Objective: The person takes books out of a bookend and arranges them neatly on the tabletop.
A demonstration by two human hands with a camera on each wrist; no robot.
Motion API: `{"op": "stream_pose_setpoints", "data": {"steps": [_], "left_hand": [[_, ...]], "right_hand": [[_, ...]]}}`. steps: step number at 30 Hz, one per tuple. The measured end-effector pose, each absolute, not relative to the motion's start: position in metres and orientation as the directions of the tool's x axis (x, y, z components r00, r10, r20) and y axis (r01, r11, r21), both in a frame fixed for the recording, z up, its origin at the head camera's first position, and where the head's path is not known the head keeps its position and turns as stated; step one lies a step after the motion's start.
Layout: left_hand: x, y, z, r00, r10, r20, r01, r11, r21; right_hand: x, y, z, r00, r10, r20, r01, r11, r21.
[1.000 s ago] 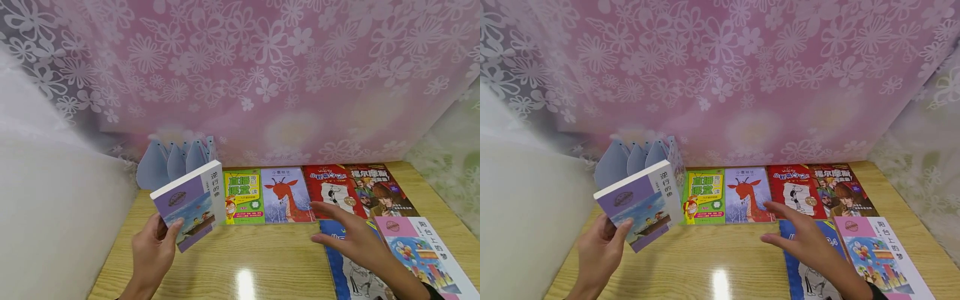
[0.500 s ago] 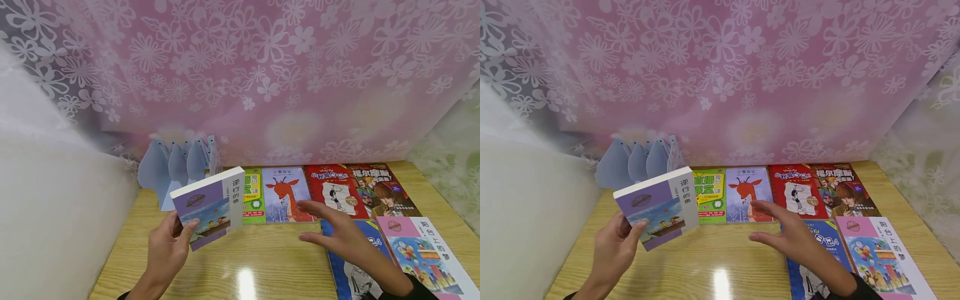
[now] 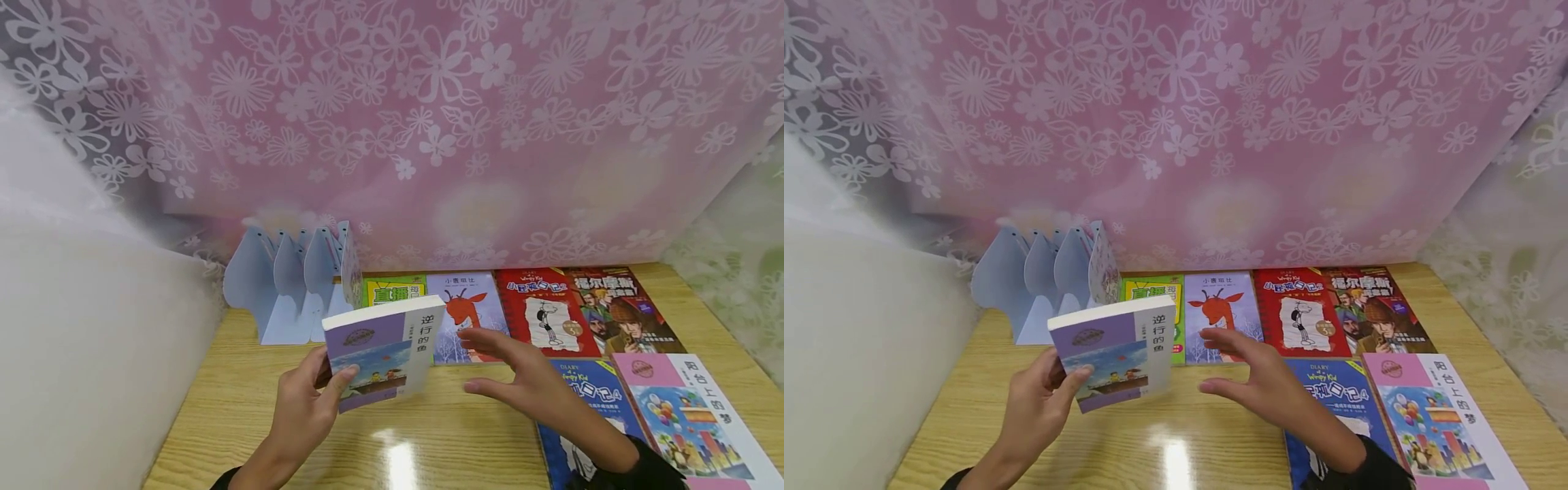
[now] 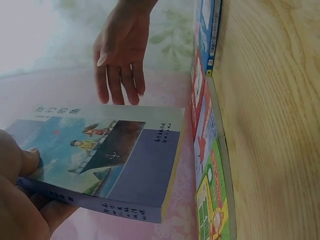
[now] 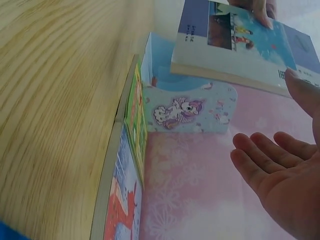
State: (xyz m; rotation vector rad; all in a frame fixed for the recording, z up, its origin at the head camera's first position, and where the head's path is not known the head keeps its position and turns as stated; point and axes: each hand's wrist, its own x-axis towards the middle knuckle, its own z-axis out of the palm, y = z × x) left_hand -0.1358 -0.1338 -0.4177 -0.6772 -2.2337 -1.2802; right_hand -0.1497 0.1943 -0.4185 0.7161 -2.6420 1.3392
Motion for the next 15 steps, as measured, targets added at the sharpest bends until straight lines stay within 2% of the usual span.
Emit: {"op": "stream_pose_setpoints", "data": {"steps": [7,15], "left_hand": [[-0.142,-0.123,-0.421,-0.778,0.226,0.587,0.624,0.391,0.676],[-0.148,-0.114,-0.428,-0.737,0.289,0.611,0.675,0.342,0.653]], "right_hand": [[-0.153,0.181,-0.421,-0.888,-0.377,0.265,-0.418,0.418,-0.806],[-0.158,0.173,-0.425,-0.88,-0.39,0.271,-0.402,0.308,-0.862]]}}
